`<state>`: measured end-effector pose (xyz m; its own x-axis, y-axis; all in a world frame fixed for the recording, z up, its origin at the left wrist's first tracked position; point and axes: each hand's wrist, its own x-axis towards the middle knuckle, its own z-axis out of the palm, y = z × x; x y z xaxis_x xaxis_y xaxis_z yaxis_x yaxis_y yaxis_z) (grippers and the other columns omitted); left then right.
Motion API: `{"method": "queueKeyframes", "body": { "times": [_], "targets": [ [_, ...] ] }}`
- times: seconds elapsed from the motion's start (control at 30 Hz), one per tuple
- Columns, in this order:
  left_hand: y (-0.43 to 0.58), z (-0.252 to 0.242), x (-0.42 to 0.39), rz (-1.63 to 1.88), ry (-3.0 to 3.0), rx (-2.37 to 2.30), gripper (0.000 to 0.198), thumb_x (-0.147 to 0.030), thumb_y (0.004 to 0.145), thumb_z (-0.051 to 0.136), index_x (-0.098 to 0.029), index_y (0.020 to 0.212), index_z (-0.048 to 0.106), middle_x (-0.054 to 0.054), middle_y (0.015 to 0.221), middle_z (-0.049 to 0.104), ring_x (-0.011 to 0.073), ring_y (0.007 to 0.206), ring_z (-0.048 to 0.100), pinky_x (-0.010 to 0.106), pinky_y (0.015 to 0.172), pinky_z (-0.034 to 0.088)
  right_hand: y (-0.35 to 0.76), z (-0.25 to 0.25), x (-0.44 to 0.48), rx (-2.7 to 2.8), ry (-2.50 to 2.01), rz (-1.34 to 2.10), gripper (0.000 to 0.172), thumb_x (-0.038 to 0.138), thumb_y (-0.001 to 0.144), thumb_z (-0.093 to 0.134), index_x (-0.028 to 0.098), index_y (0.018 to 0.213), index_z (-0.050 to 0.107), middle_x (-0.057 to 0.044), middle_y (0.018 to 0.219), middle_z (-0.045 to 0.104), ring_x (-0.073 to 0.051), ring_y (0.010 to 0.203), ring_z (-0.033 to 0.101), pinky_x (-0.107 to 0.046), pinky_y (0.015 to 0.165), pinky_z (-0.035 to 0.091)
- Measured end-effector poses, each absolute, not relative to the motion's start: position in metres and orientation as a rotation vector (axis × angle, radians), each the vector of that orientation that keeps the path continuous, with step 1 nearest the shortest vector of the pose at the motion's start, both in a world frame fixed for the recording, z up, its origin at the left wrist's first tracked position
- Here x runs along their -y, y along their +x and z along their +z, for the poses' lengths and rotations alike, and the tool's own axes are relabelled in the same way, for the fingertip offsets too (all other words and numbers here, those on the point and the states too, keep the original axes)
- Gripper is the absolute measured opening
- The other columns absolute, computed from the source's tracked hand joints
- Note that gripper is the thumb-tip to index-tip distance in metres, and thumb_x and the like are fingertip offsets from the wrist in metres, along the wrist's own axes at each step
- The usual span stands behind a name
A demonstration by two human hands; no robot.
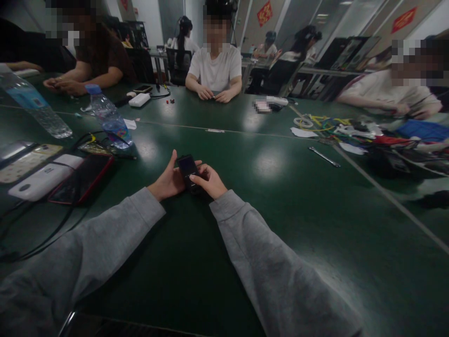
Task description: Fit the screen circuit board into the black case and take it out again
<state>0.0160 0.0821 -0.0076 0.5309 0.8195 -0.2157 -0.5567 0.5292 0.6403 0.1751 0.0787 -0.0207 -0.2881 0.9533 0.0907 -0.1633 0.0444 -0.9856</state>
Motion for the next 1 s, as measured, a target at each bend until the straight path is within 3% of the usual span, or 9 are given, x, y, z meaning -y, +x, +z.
{"method": "queueKeyframes", "body": {
  "times": [0.67,0.8,1.0],
  "targets": [
    [0.013,-0.006,-0.081,0.902,0.476,-0.466,0.072,-0.066,0.088,0.046,-0.012,0.135,0.056,0.017,0.12,0.068,0.0277,0.111,0.064,0.043,0.103,0.041,0.171,-0.02,-0.076,1.377,-0.917,1.457,0.055,0.052,0.056,0.085,0.024,0.077,0.043,0.003,0.081,0.056,-0.014,0.074,0.055,-0.032,0.071,0.048],
    [0.012,-0.003,-0.079,0.925,0.464,-0.463,0.07,-0.064,0.09,0.044,-0.012,0.135,0.056,0.016,0.12,0.068,0.0272,0.111,0.064,0.044,0.102,0.042,0.17,-0.026,-0.076,1.409,-0.938,1.383,0.054,0.057,0.061,0.082,0.025,0.085,0.045,0.002,0.086,0.057,-0.016,0.08,0.057,-0.036,0.08,0.049],
    [0.012,-0.003,-0.08,0.981,0.434,-0.476,0.066,-0.062,0.09,0.044,-0.014,0.134,0.056,0.014,0.12,0.068,0.0271,0.111,0.063,0.046,0.102,0.043,0.167,-0.031,-0.068,1.586,-0.977,1.015,0.049,0.058,0.077,0.07,0.025,0.106,0.049,-0.007,0.11,0.06,-0.024,0.105,0.058,-0.044,0.101,0.043]
  ]
}}
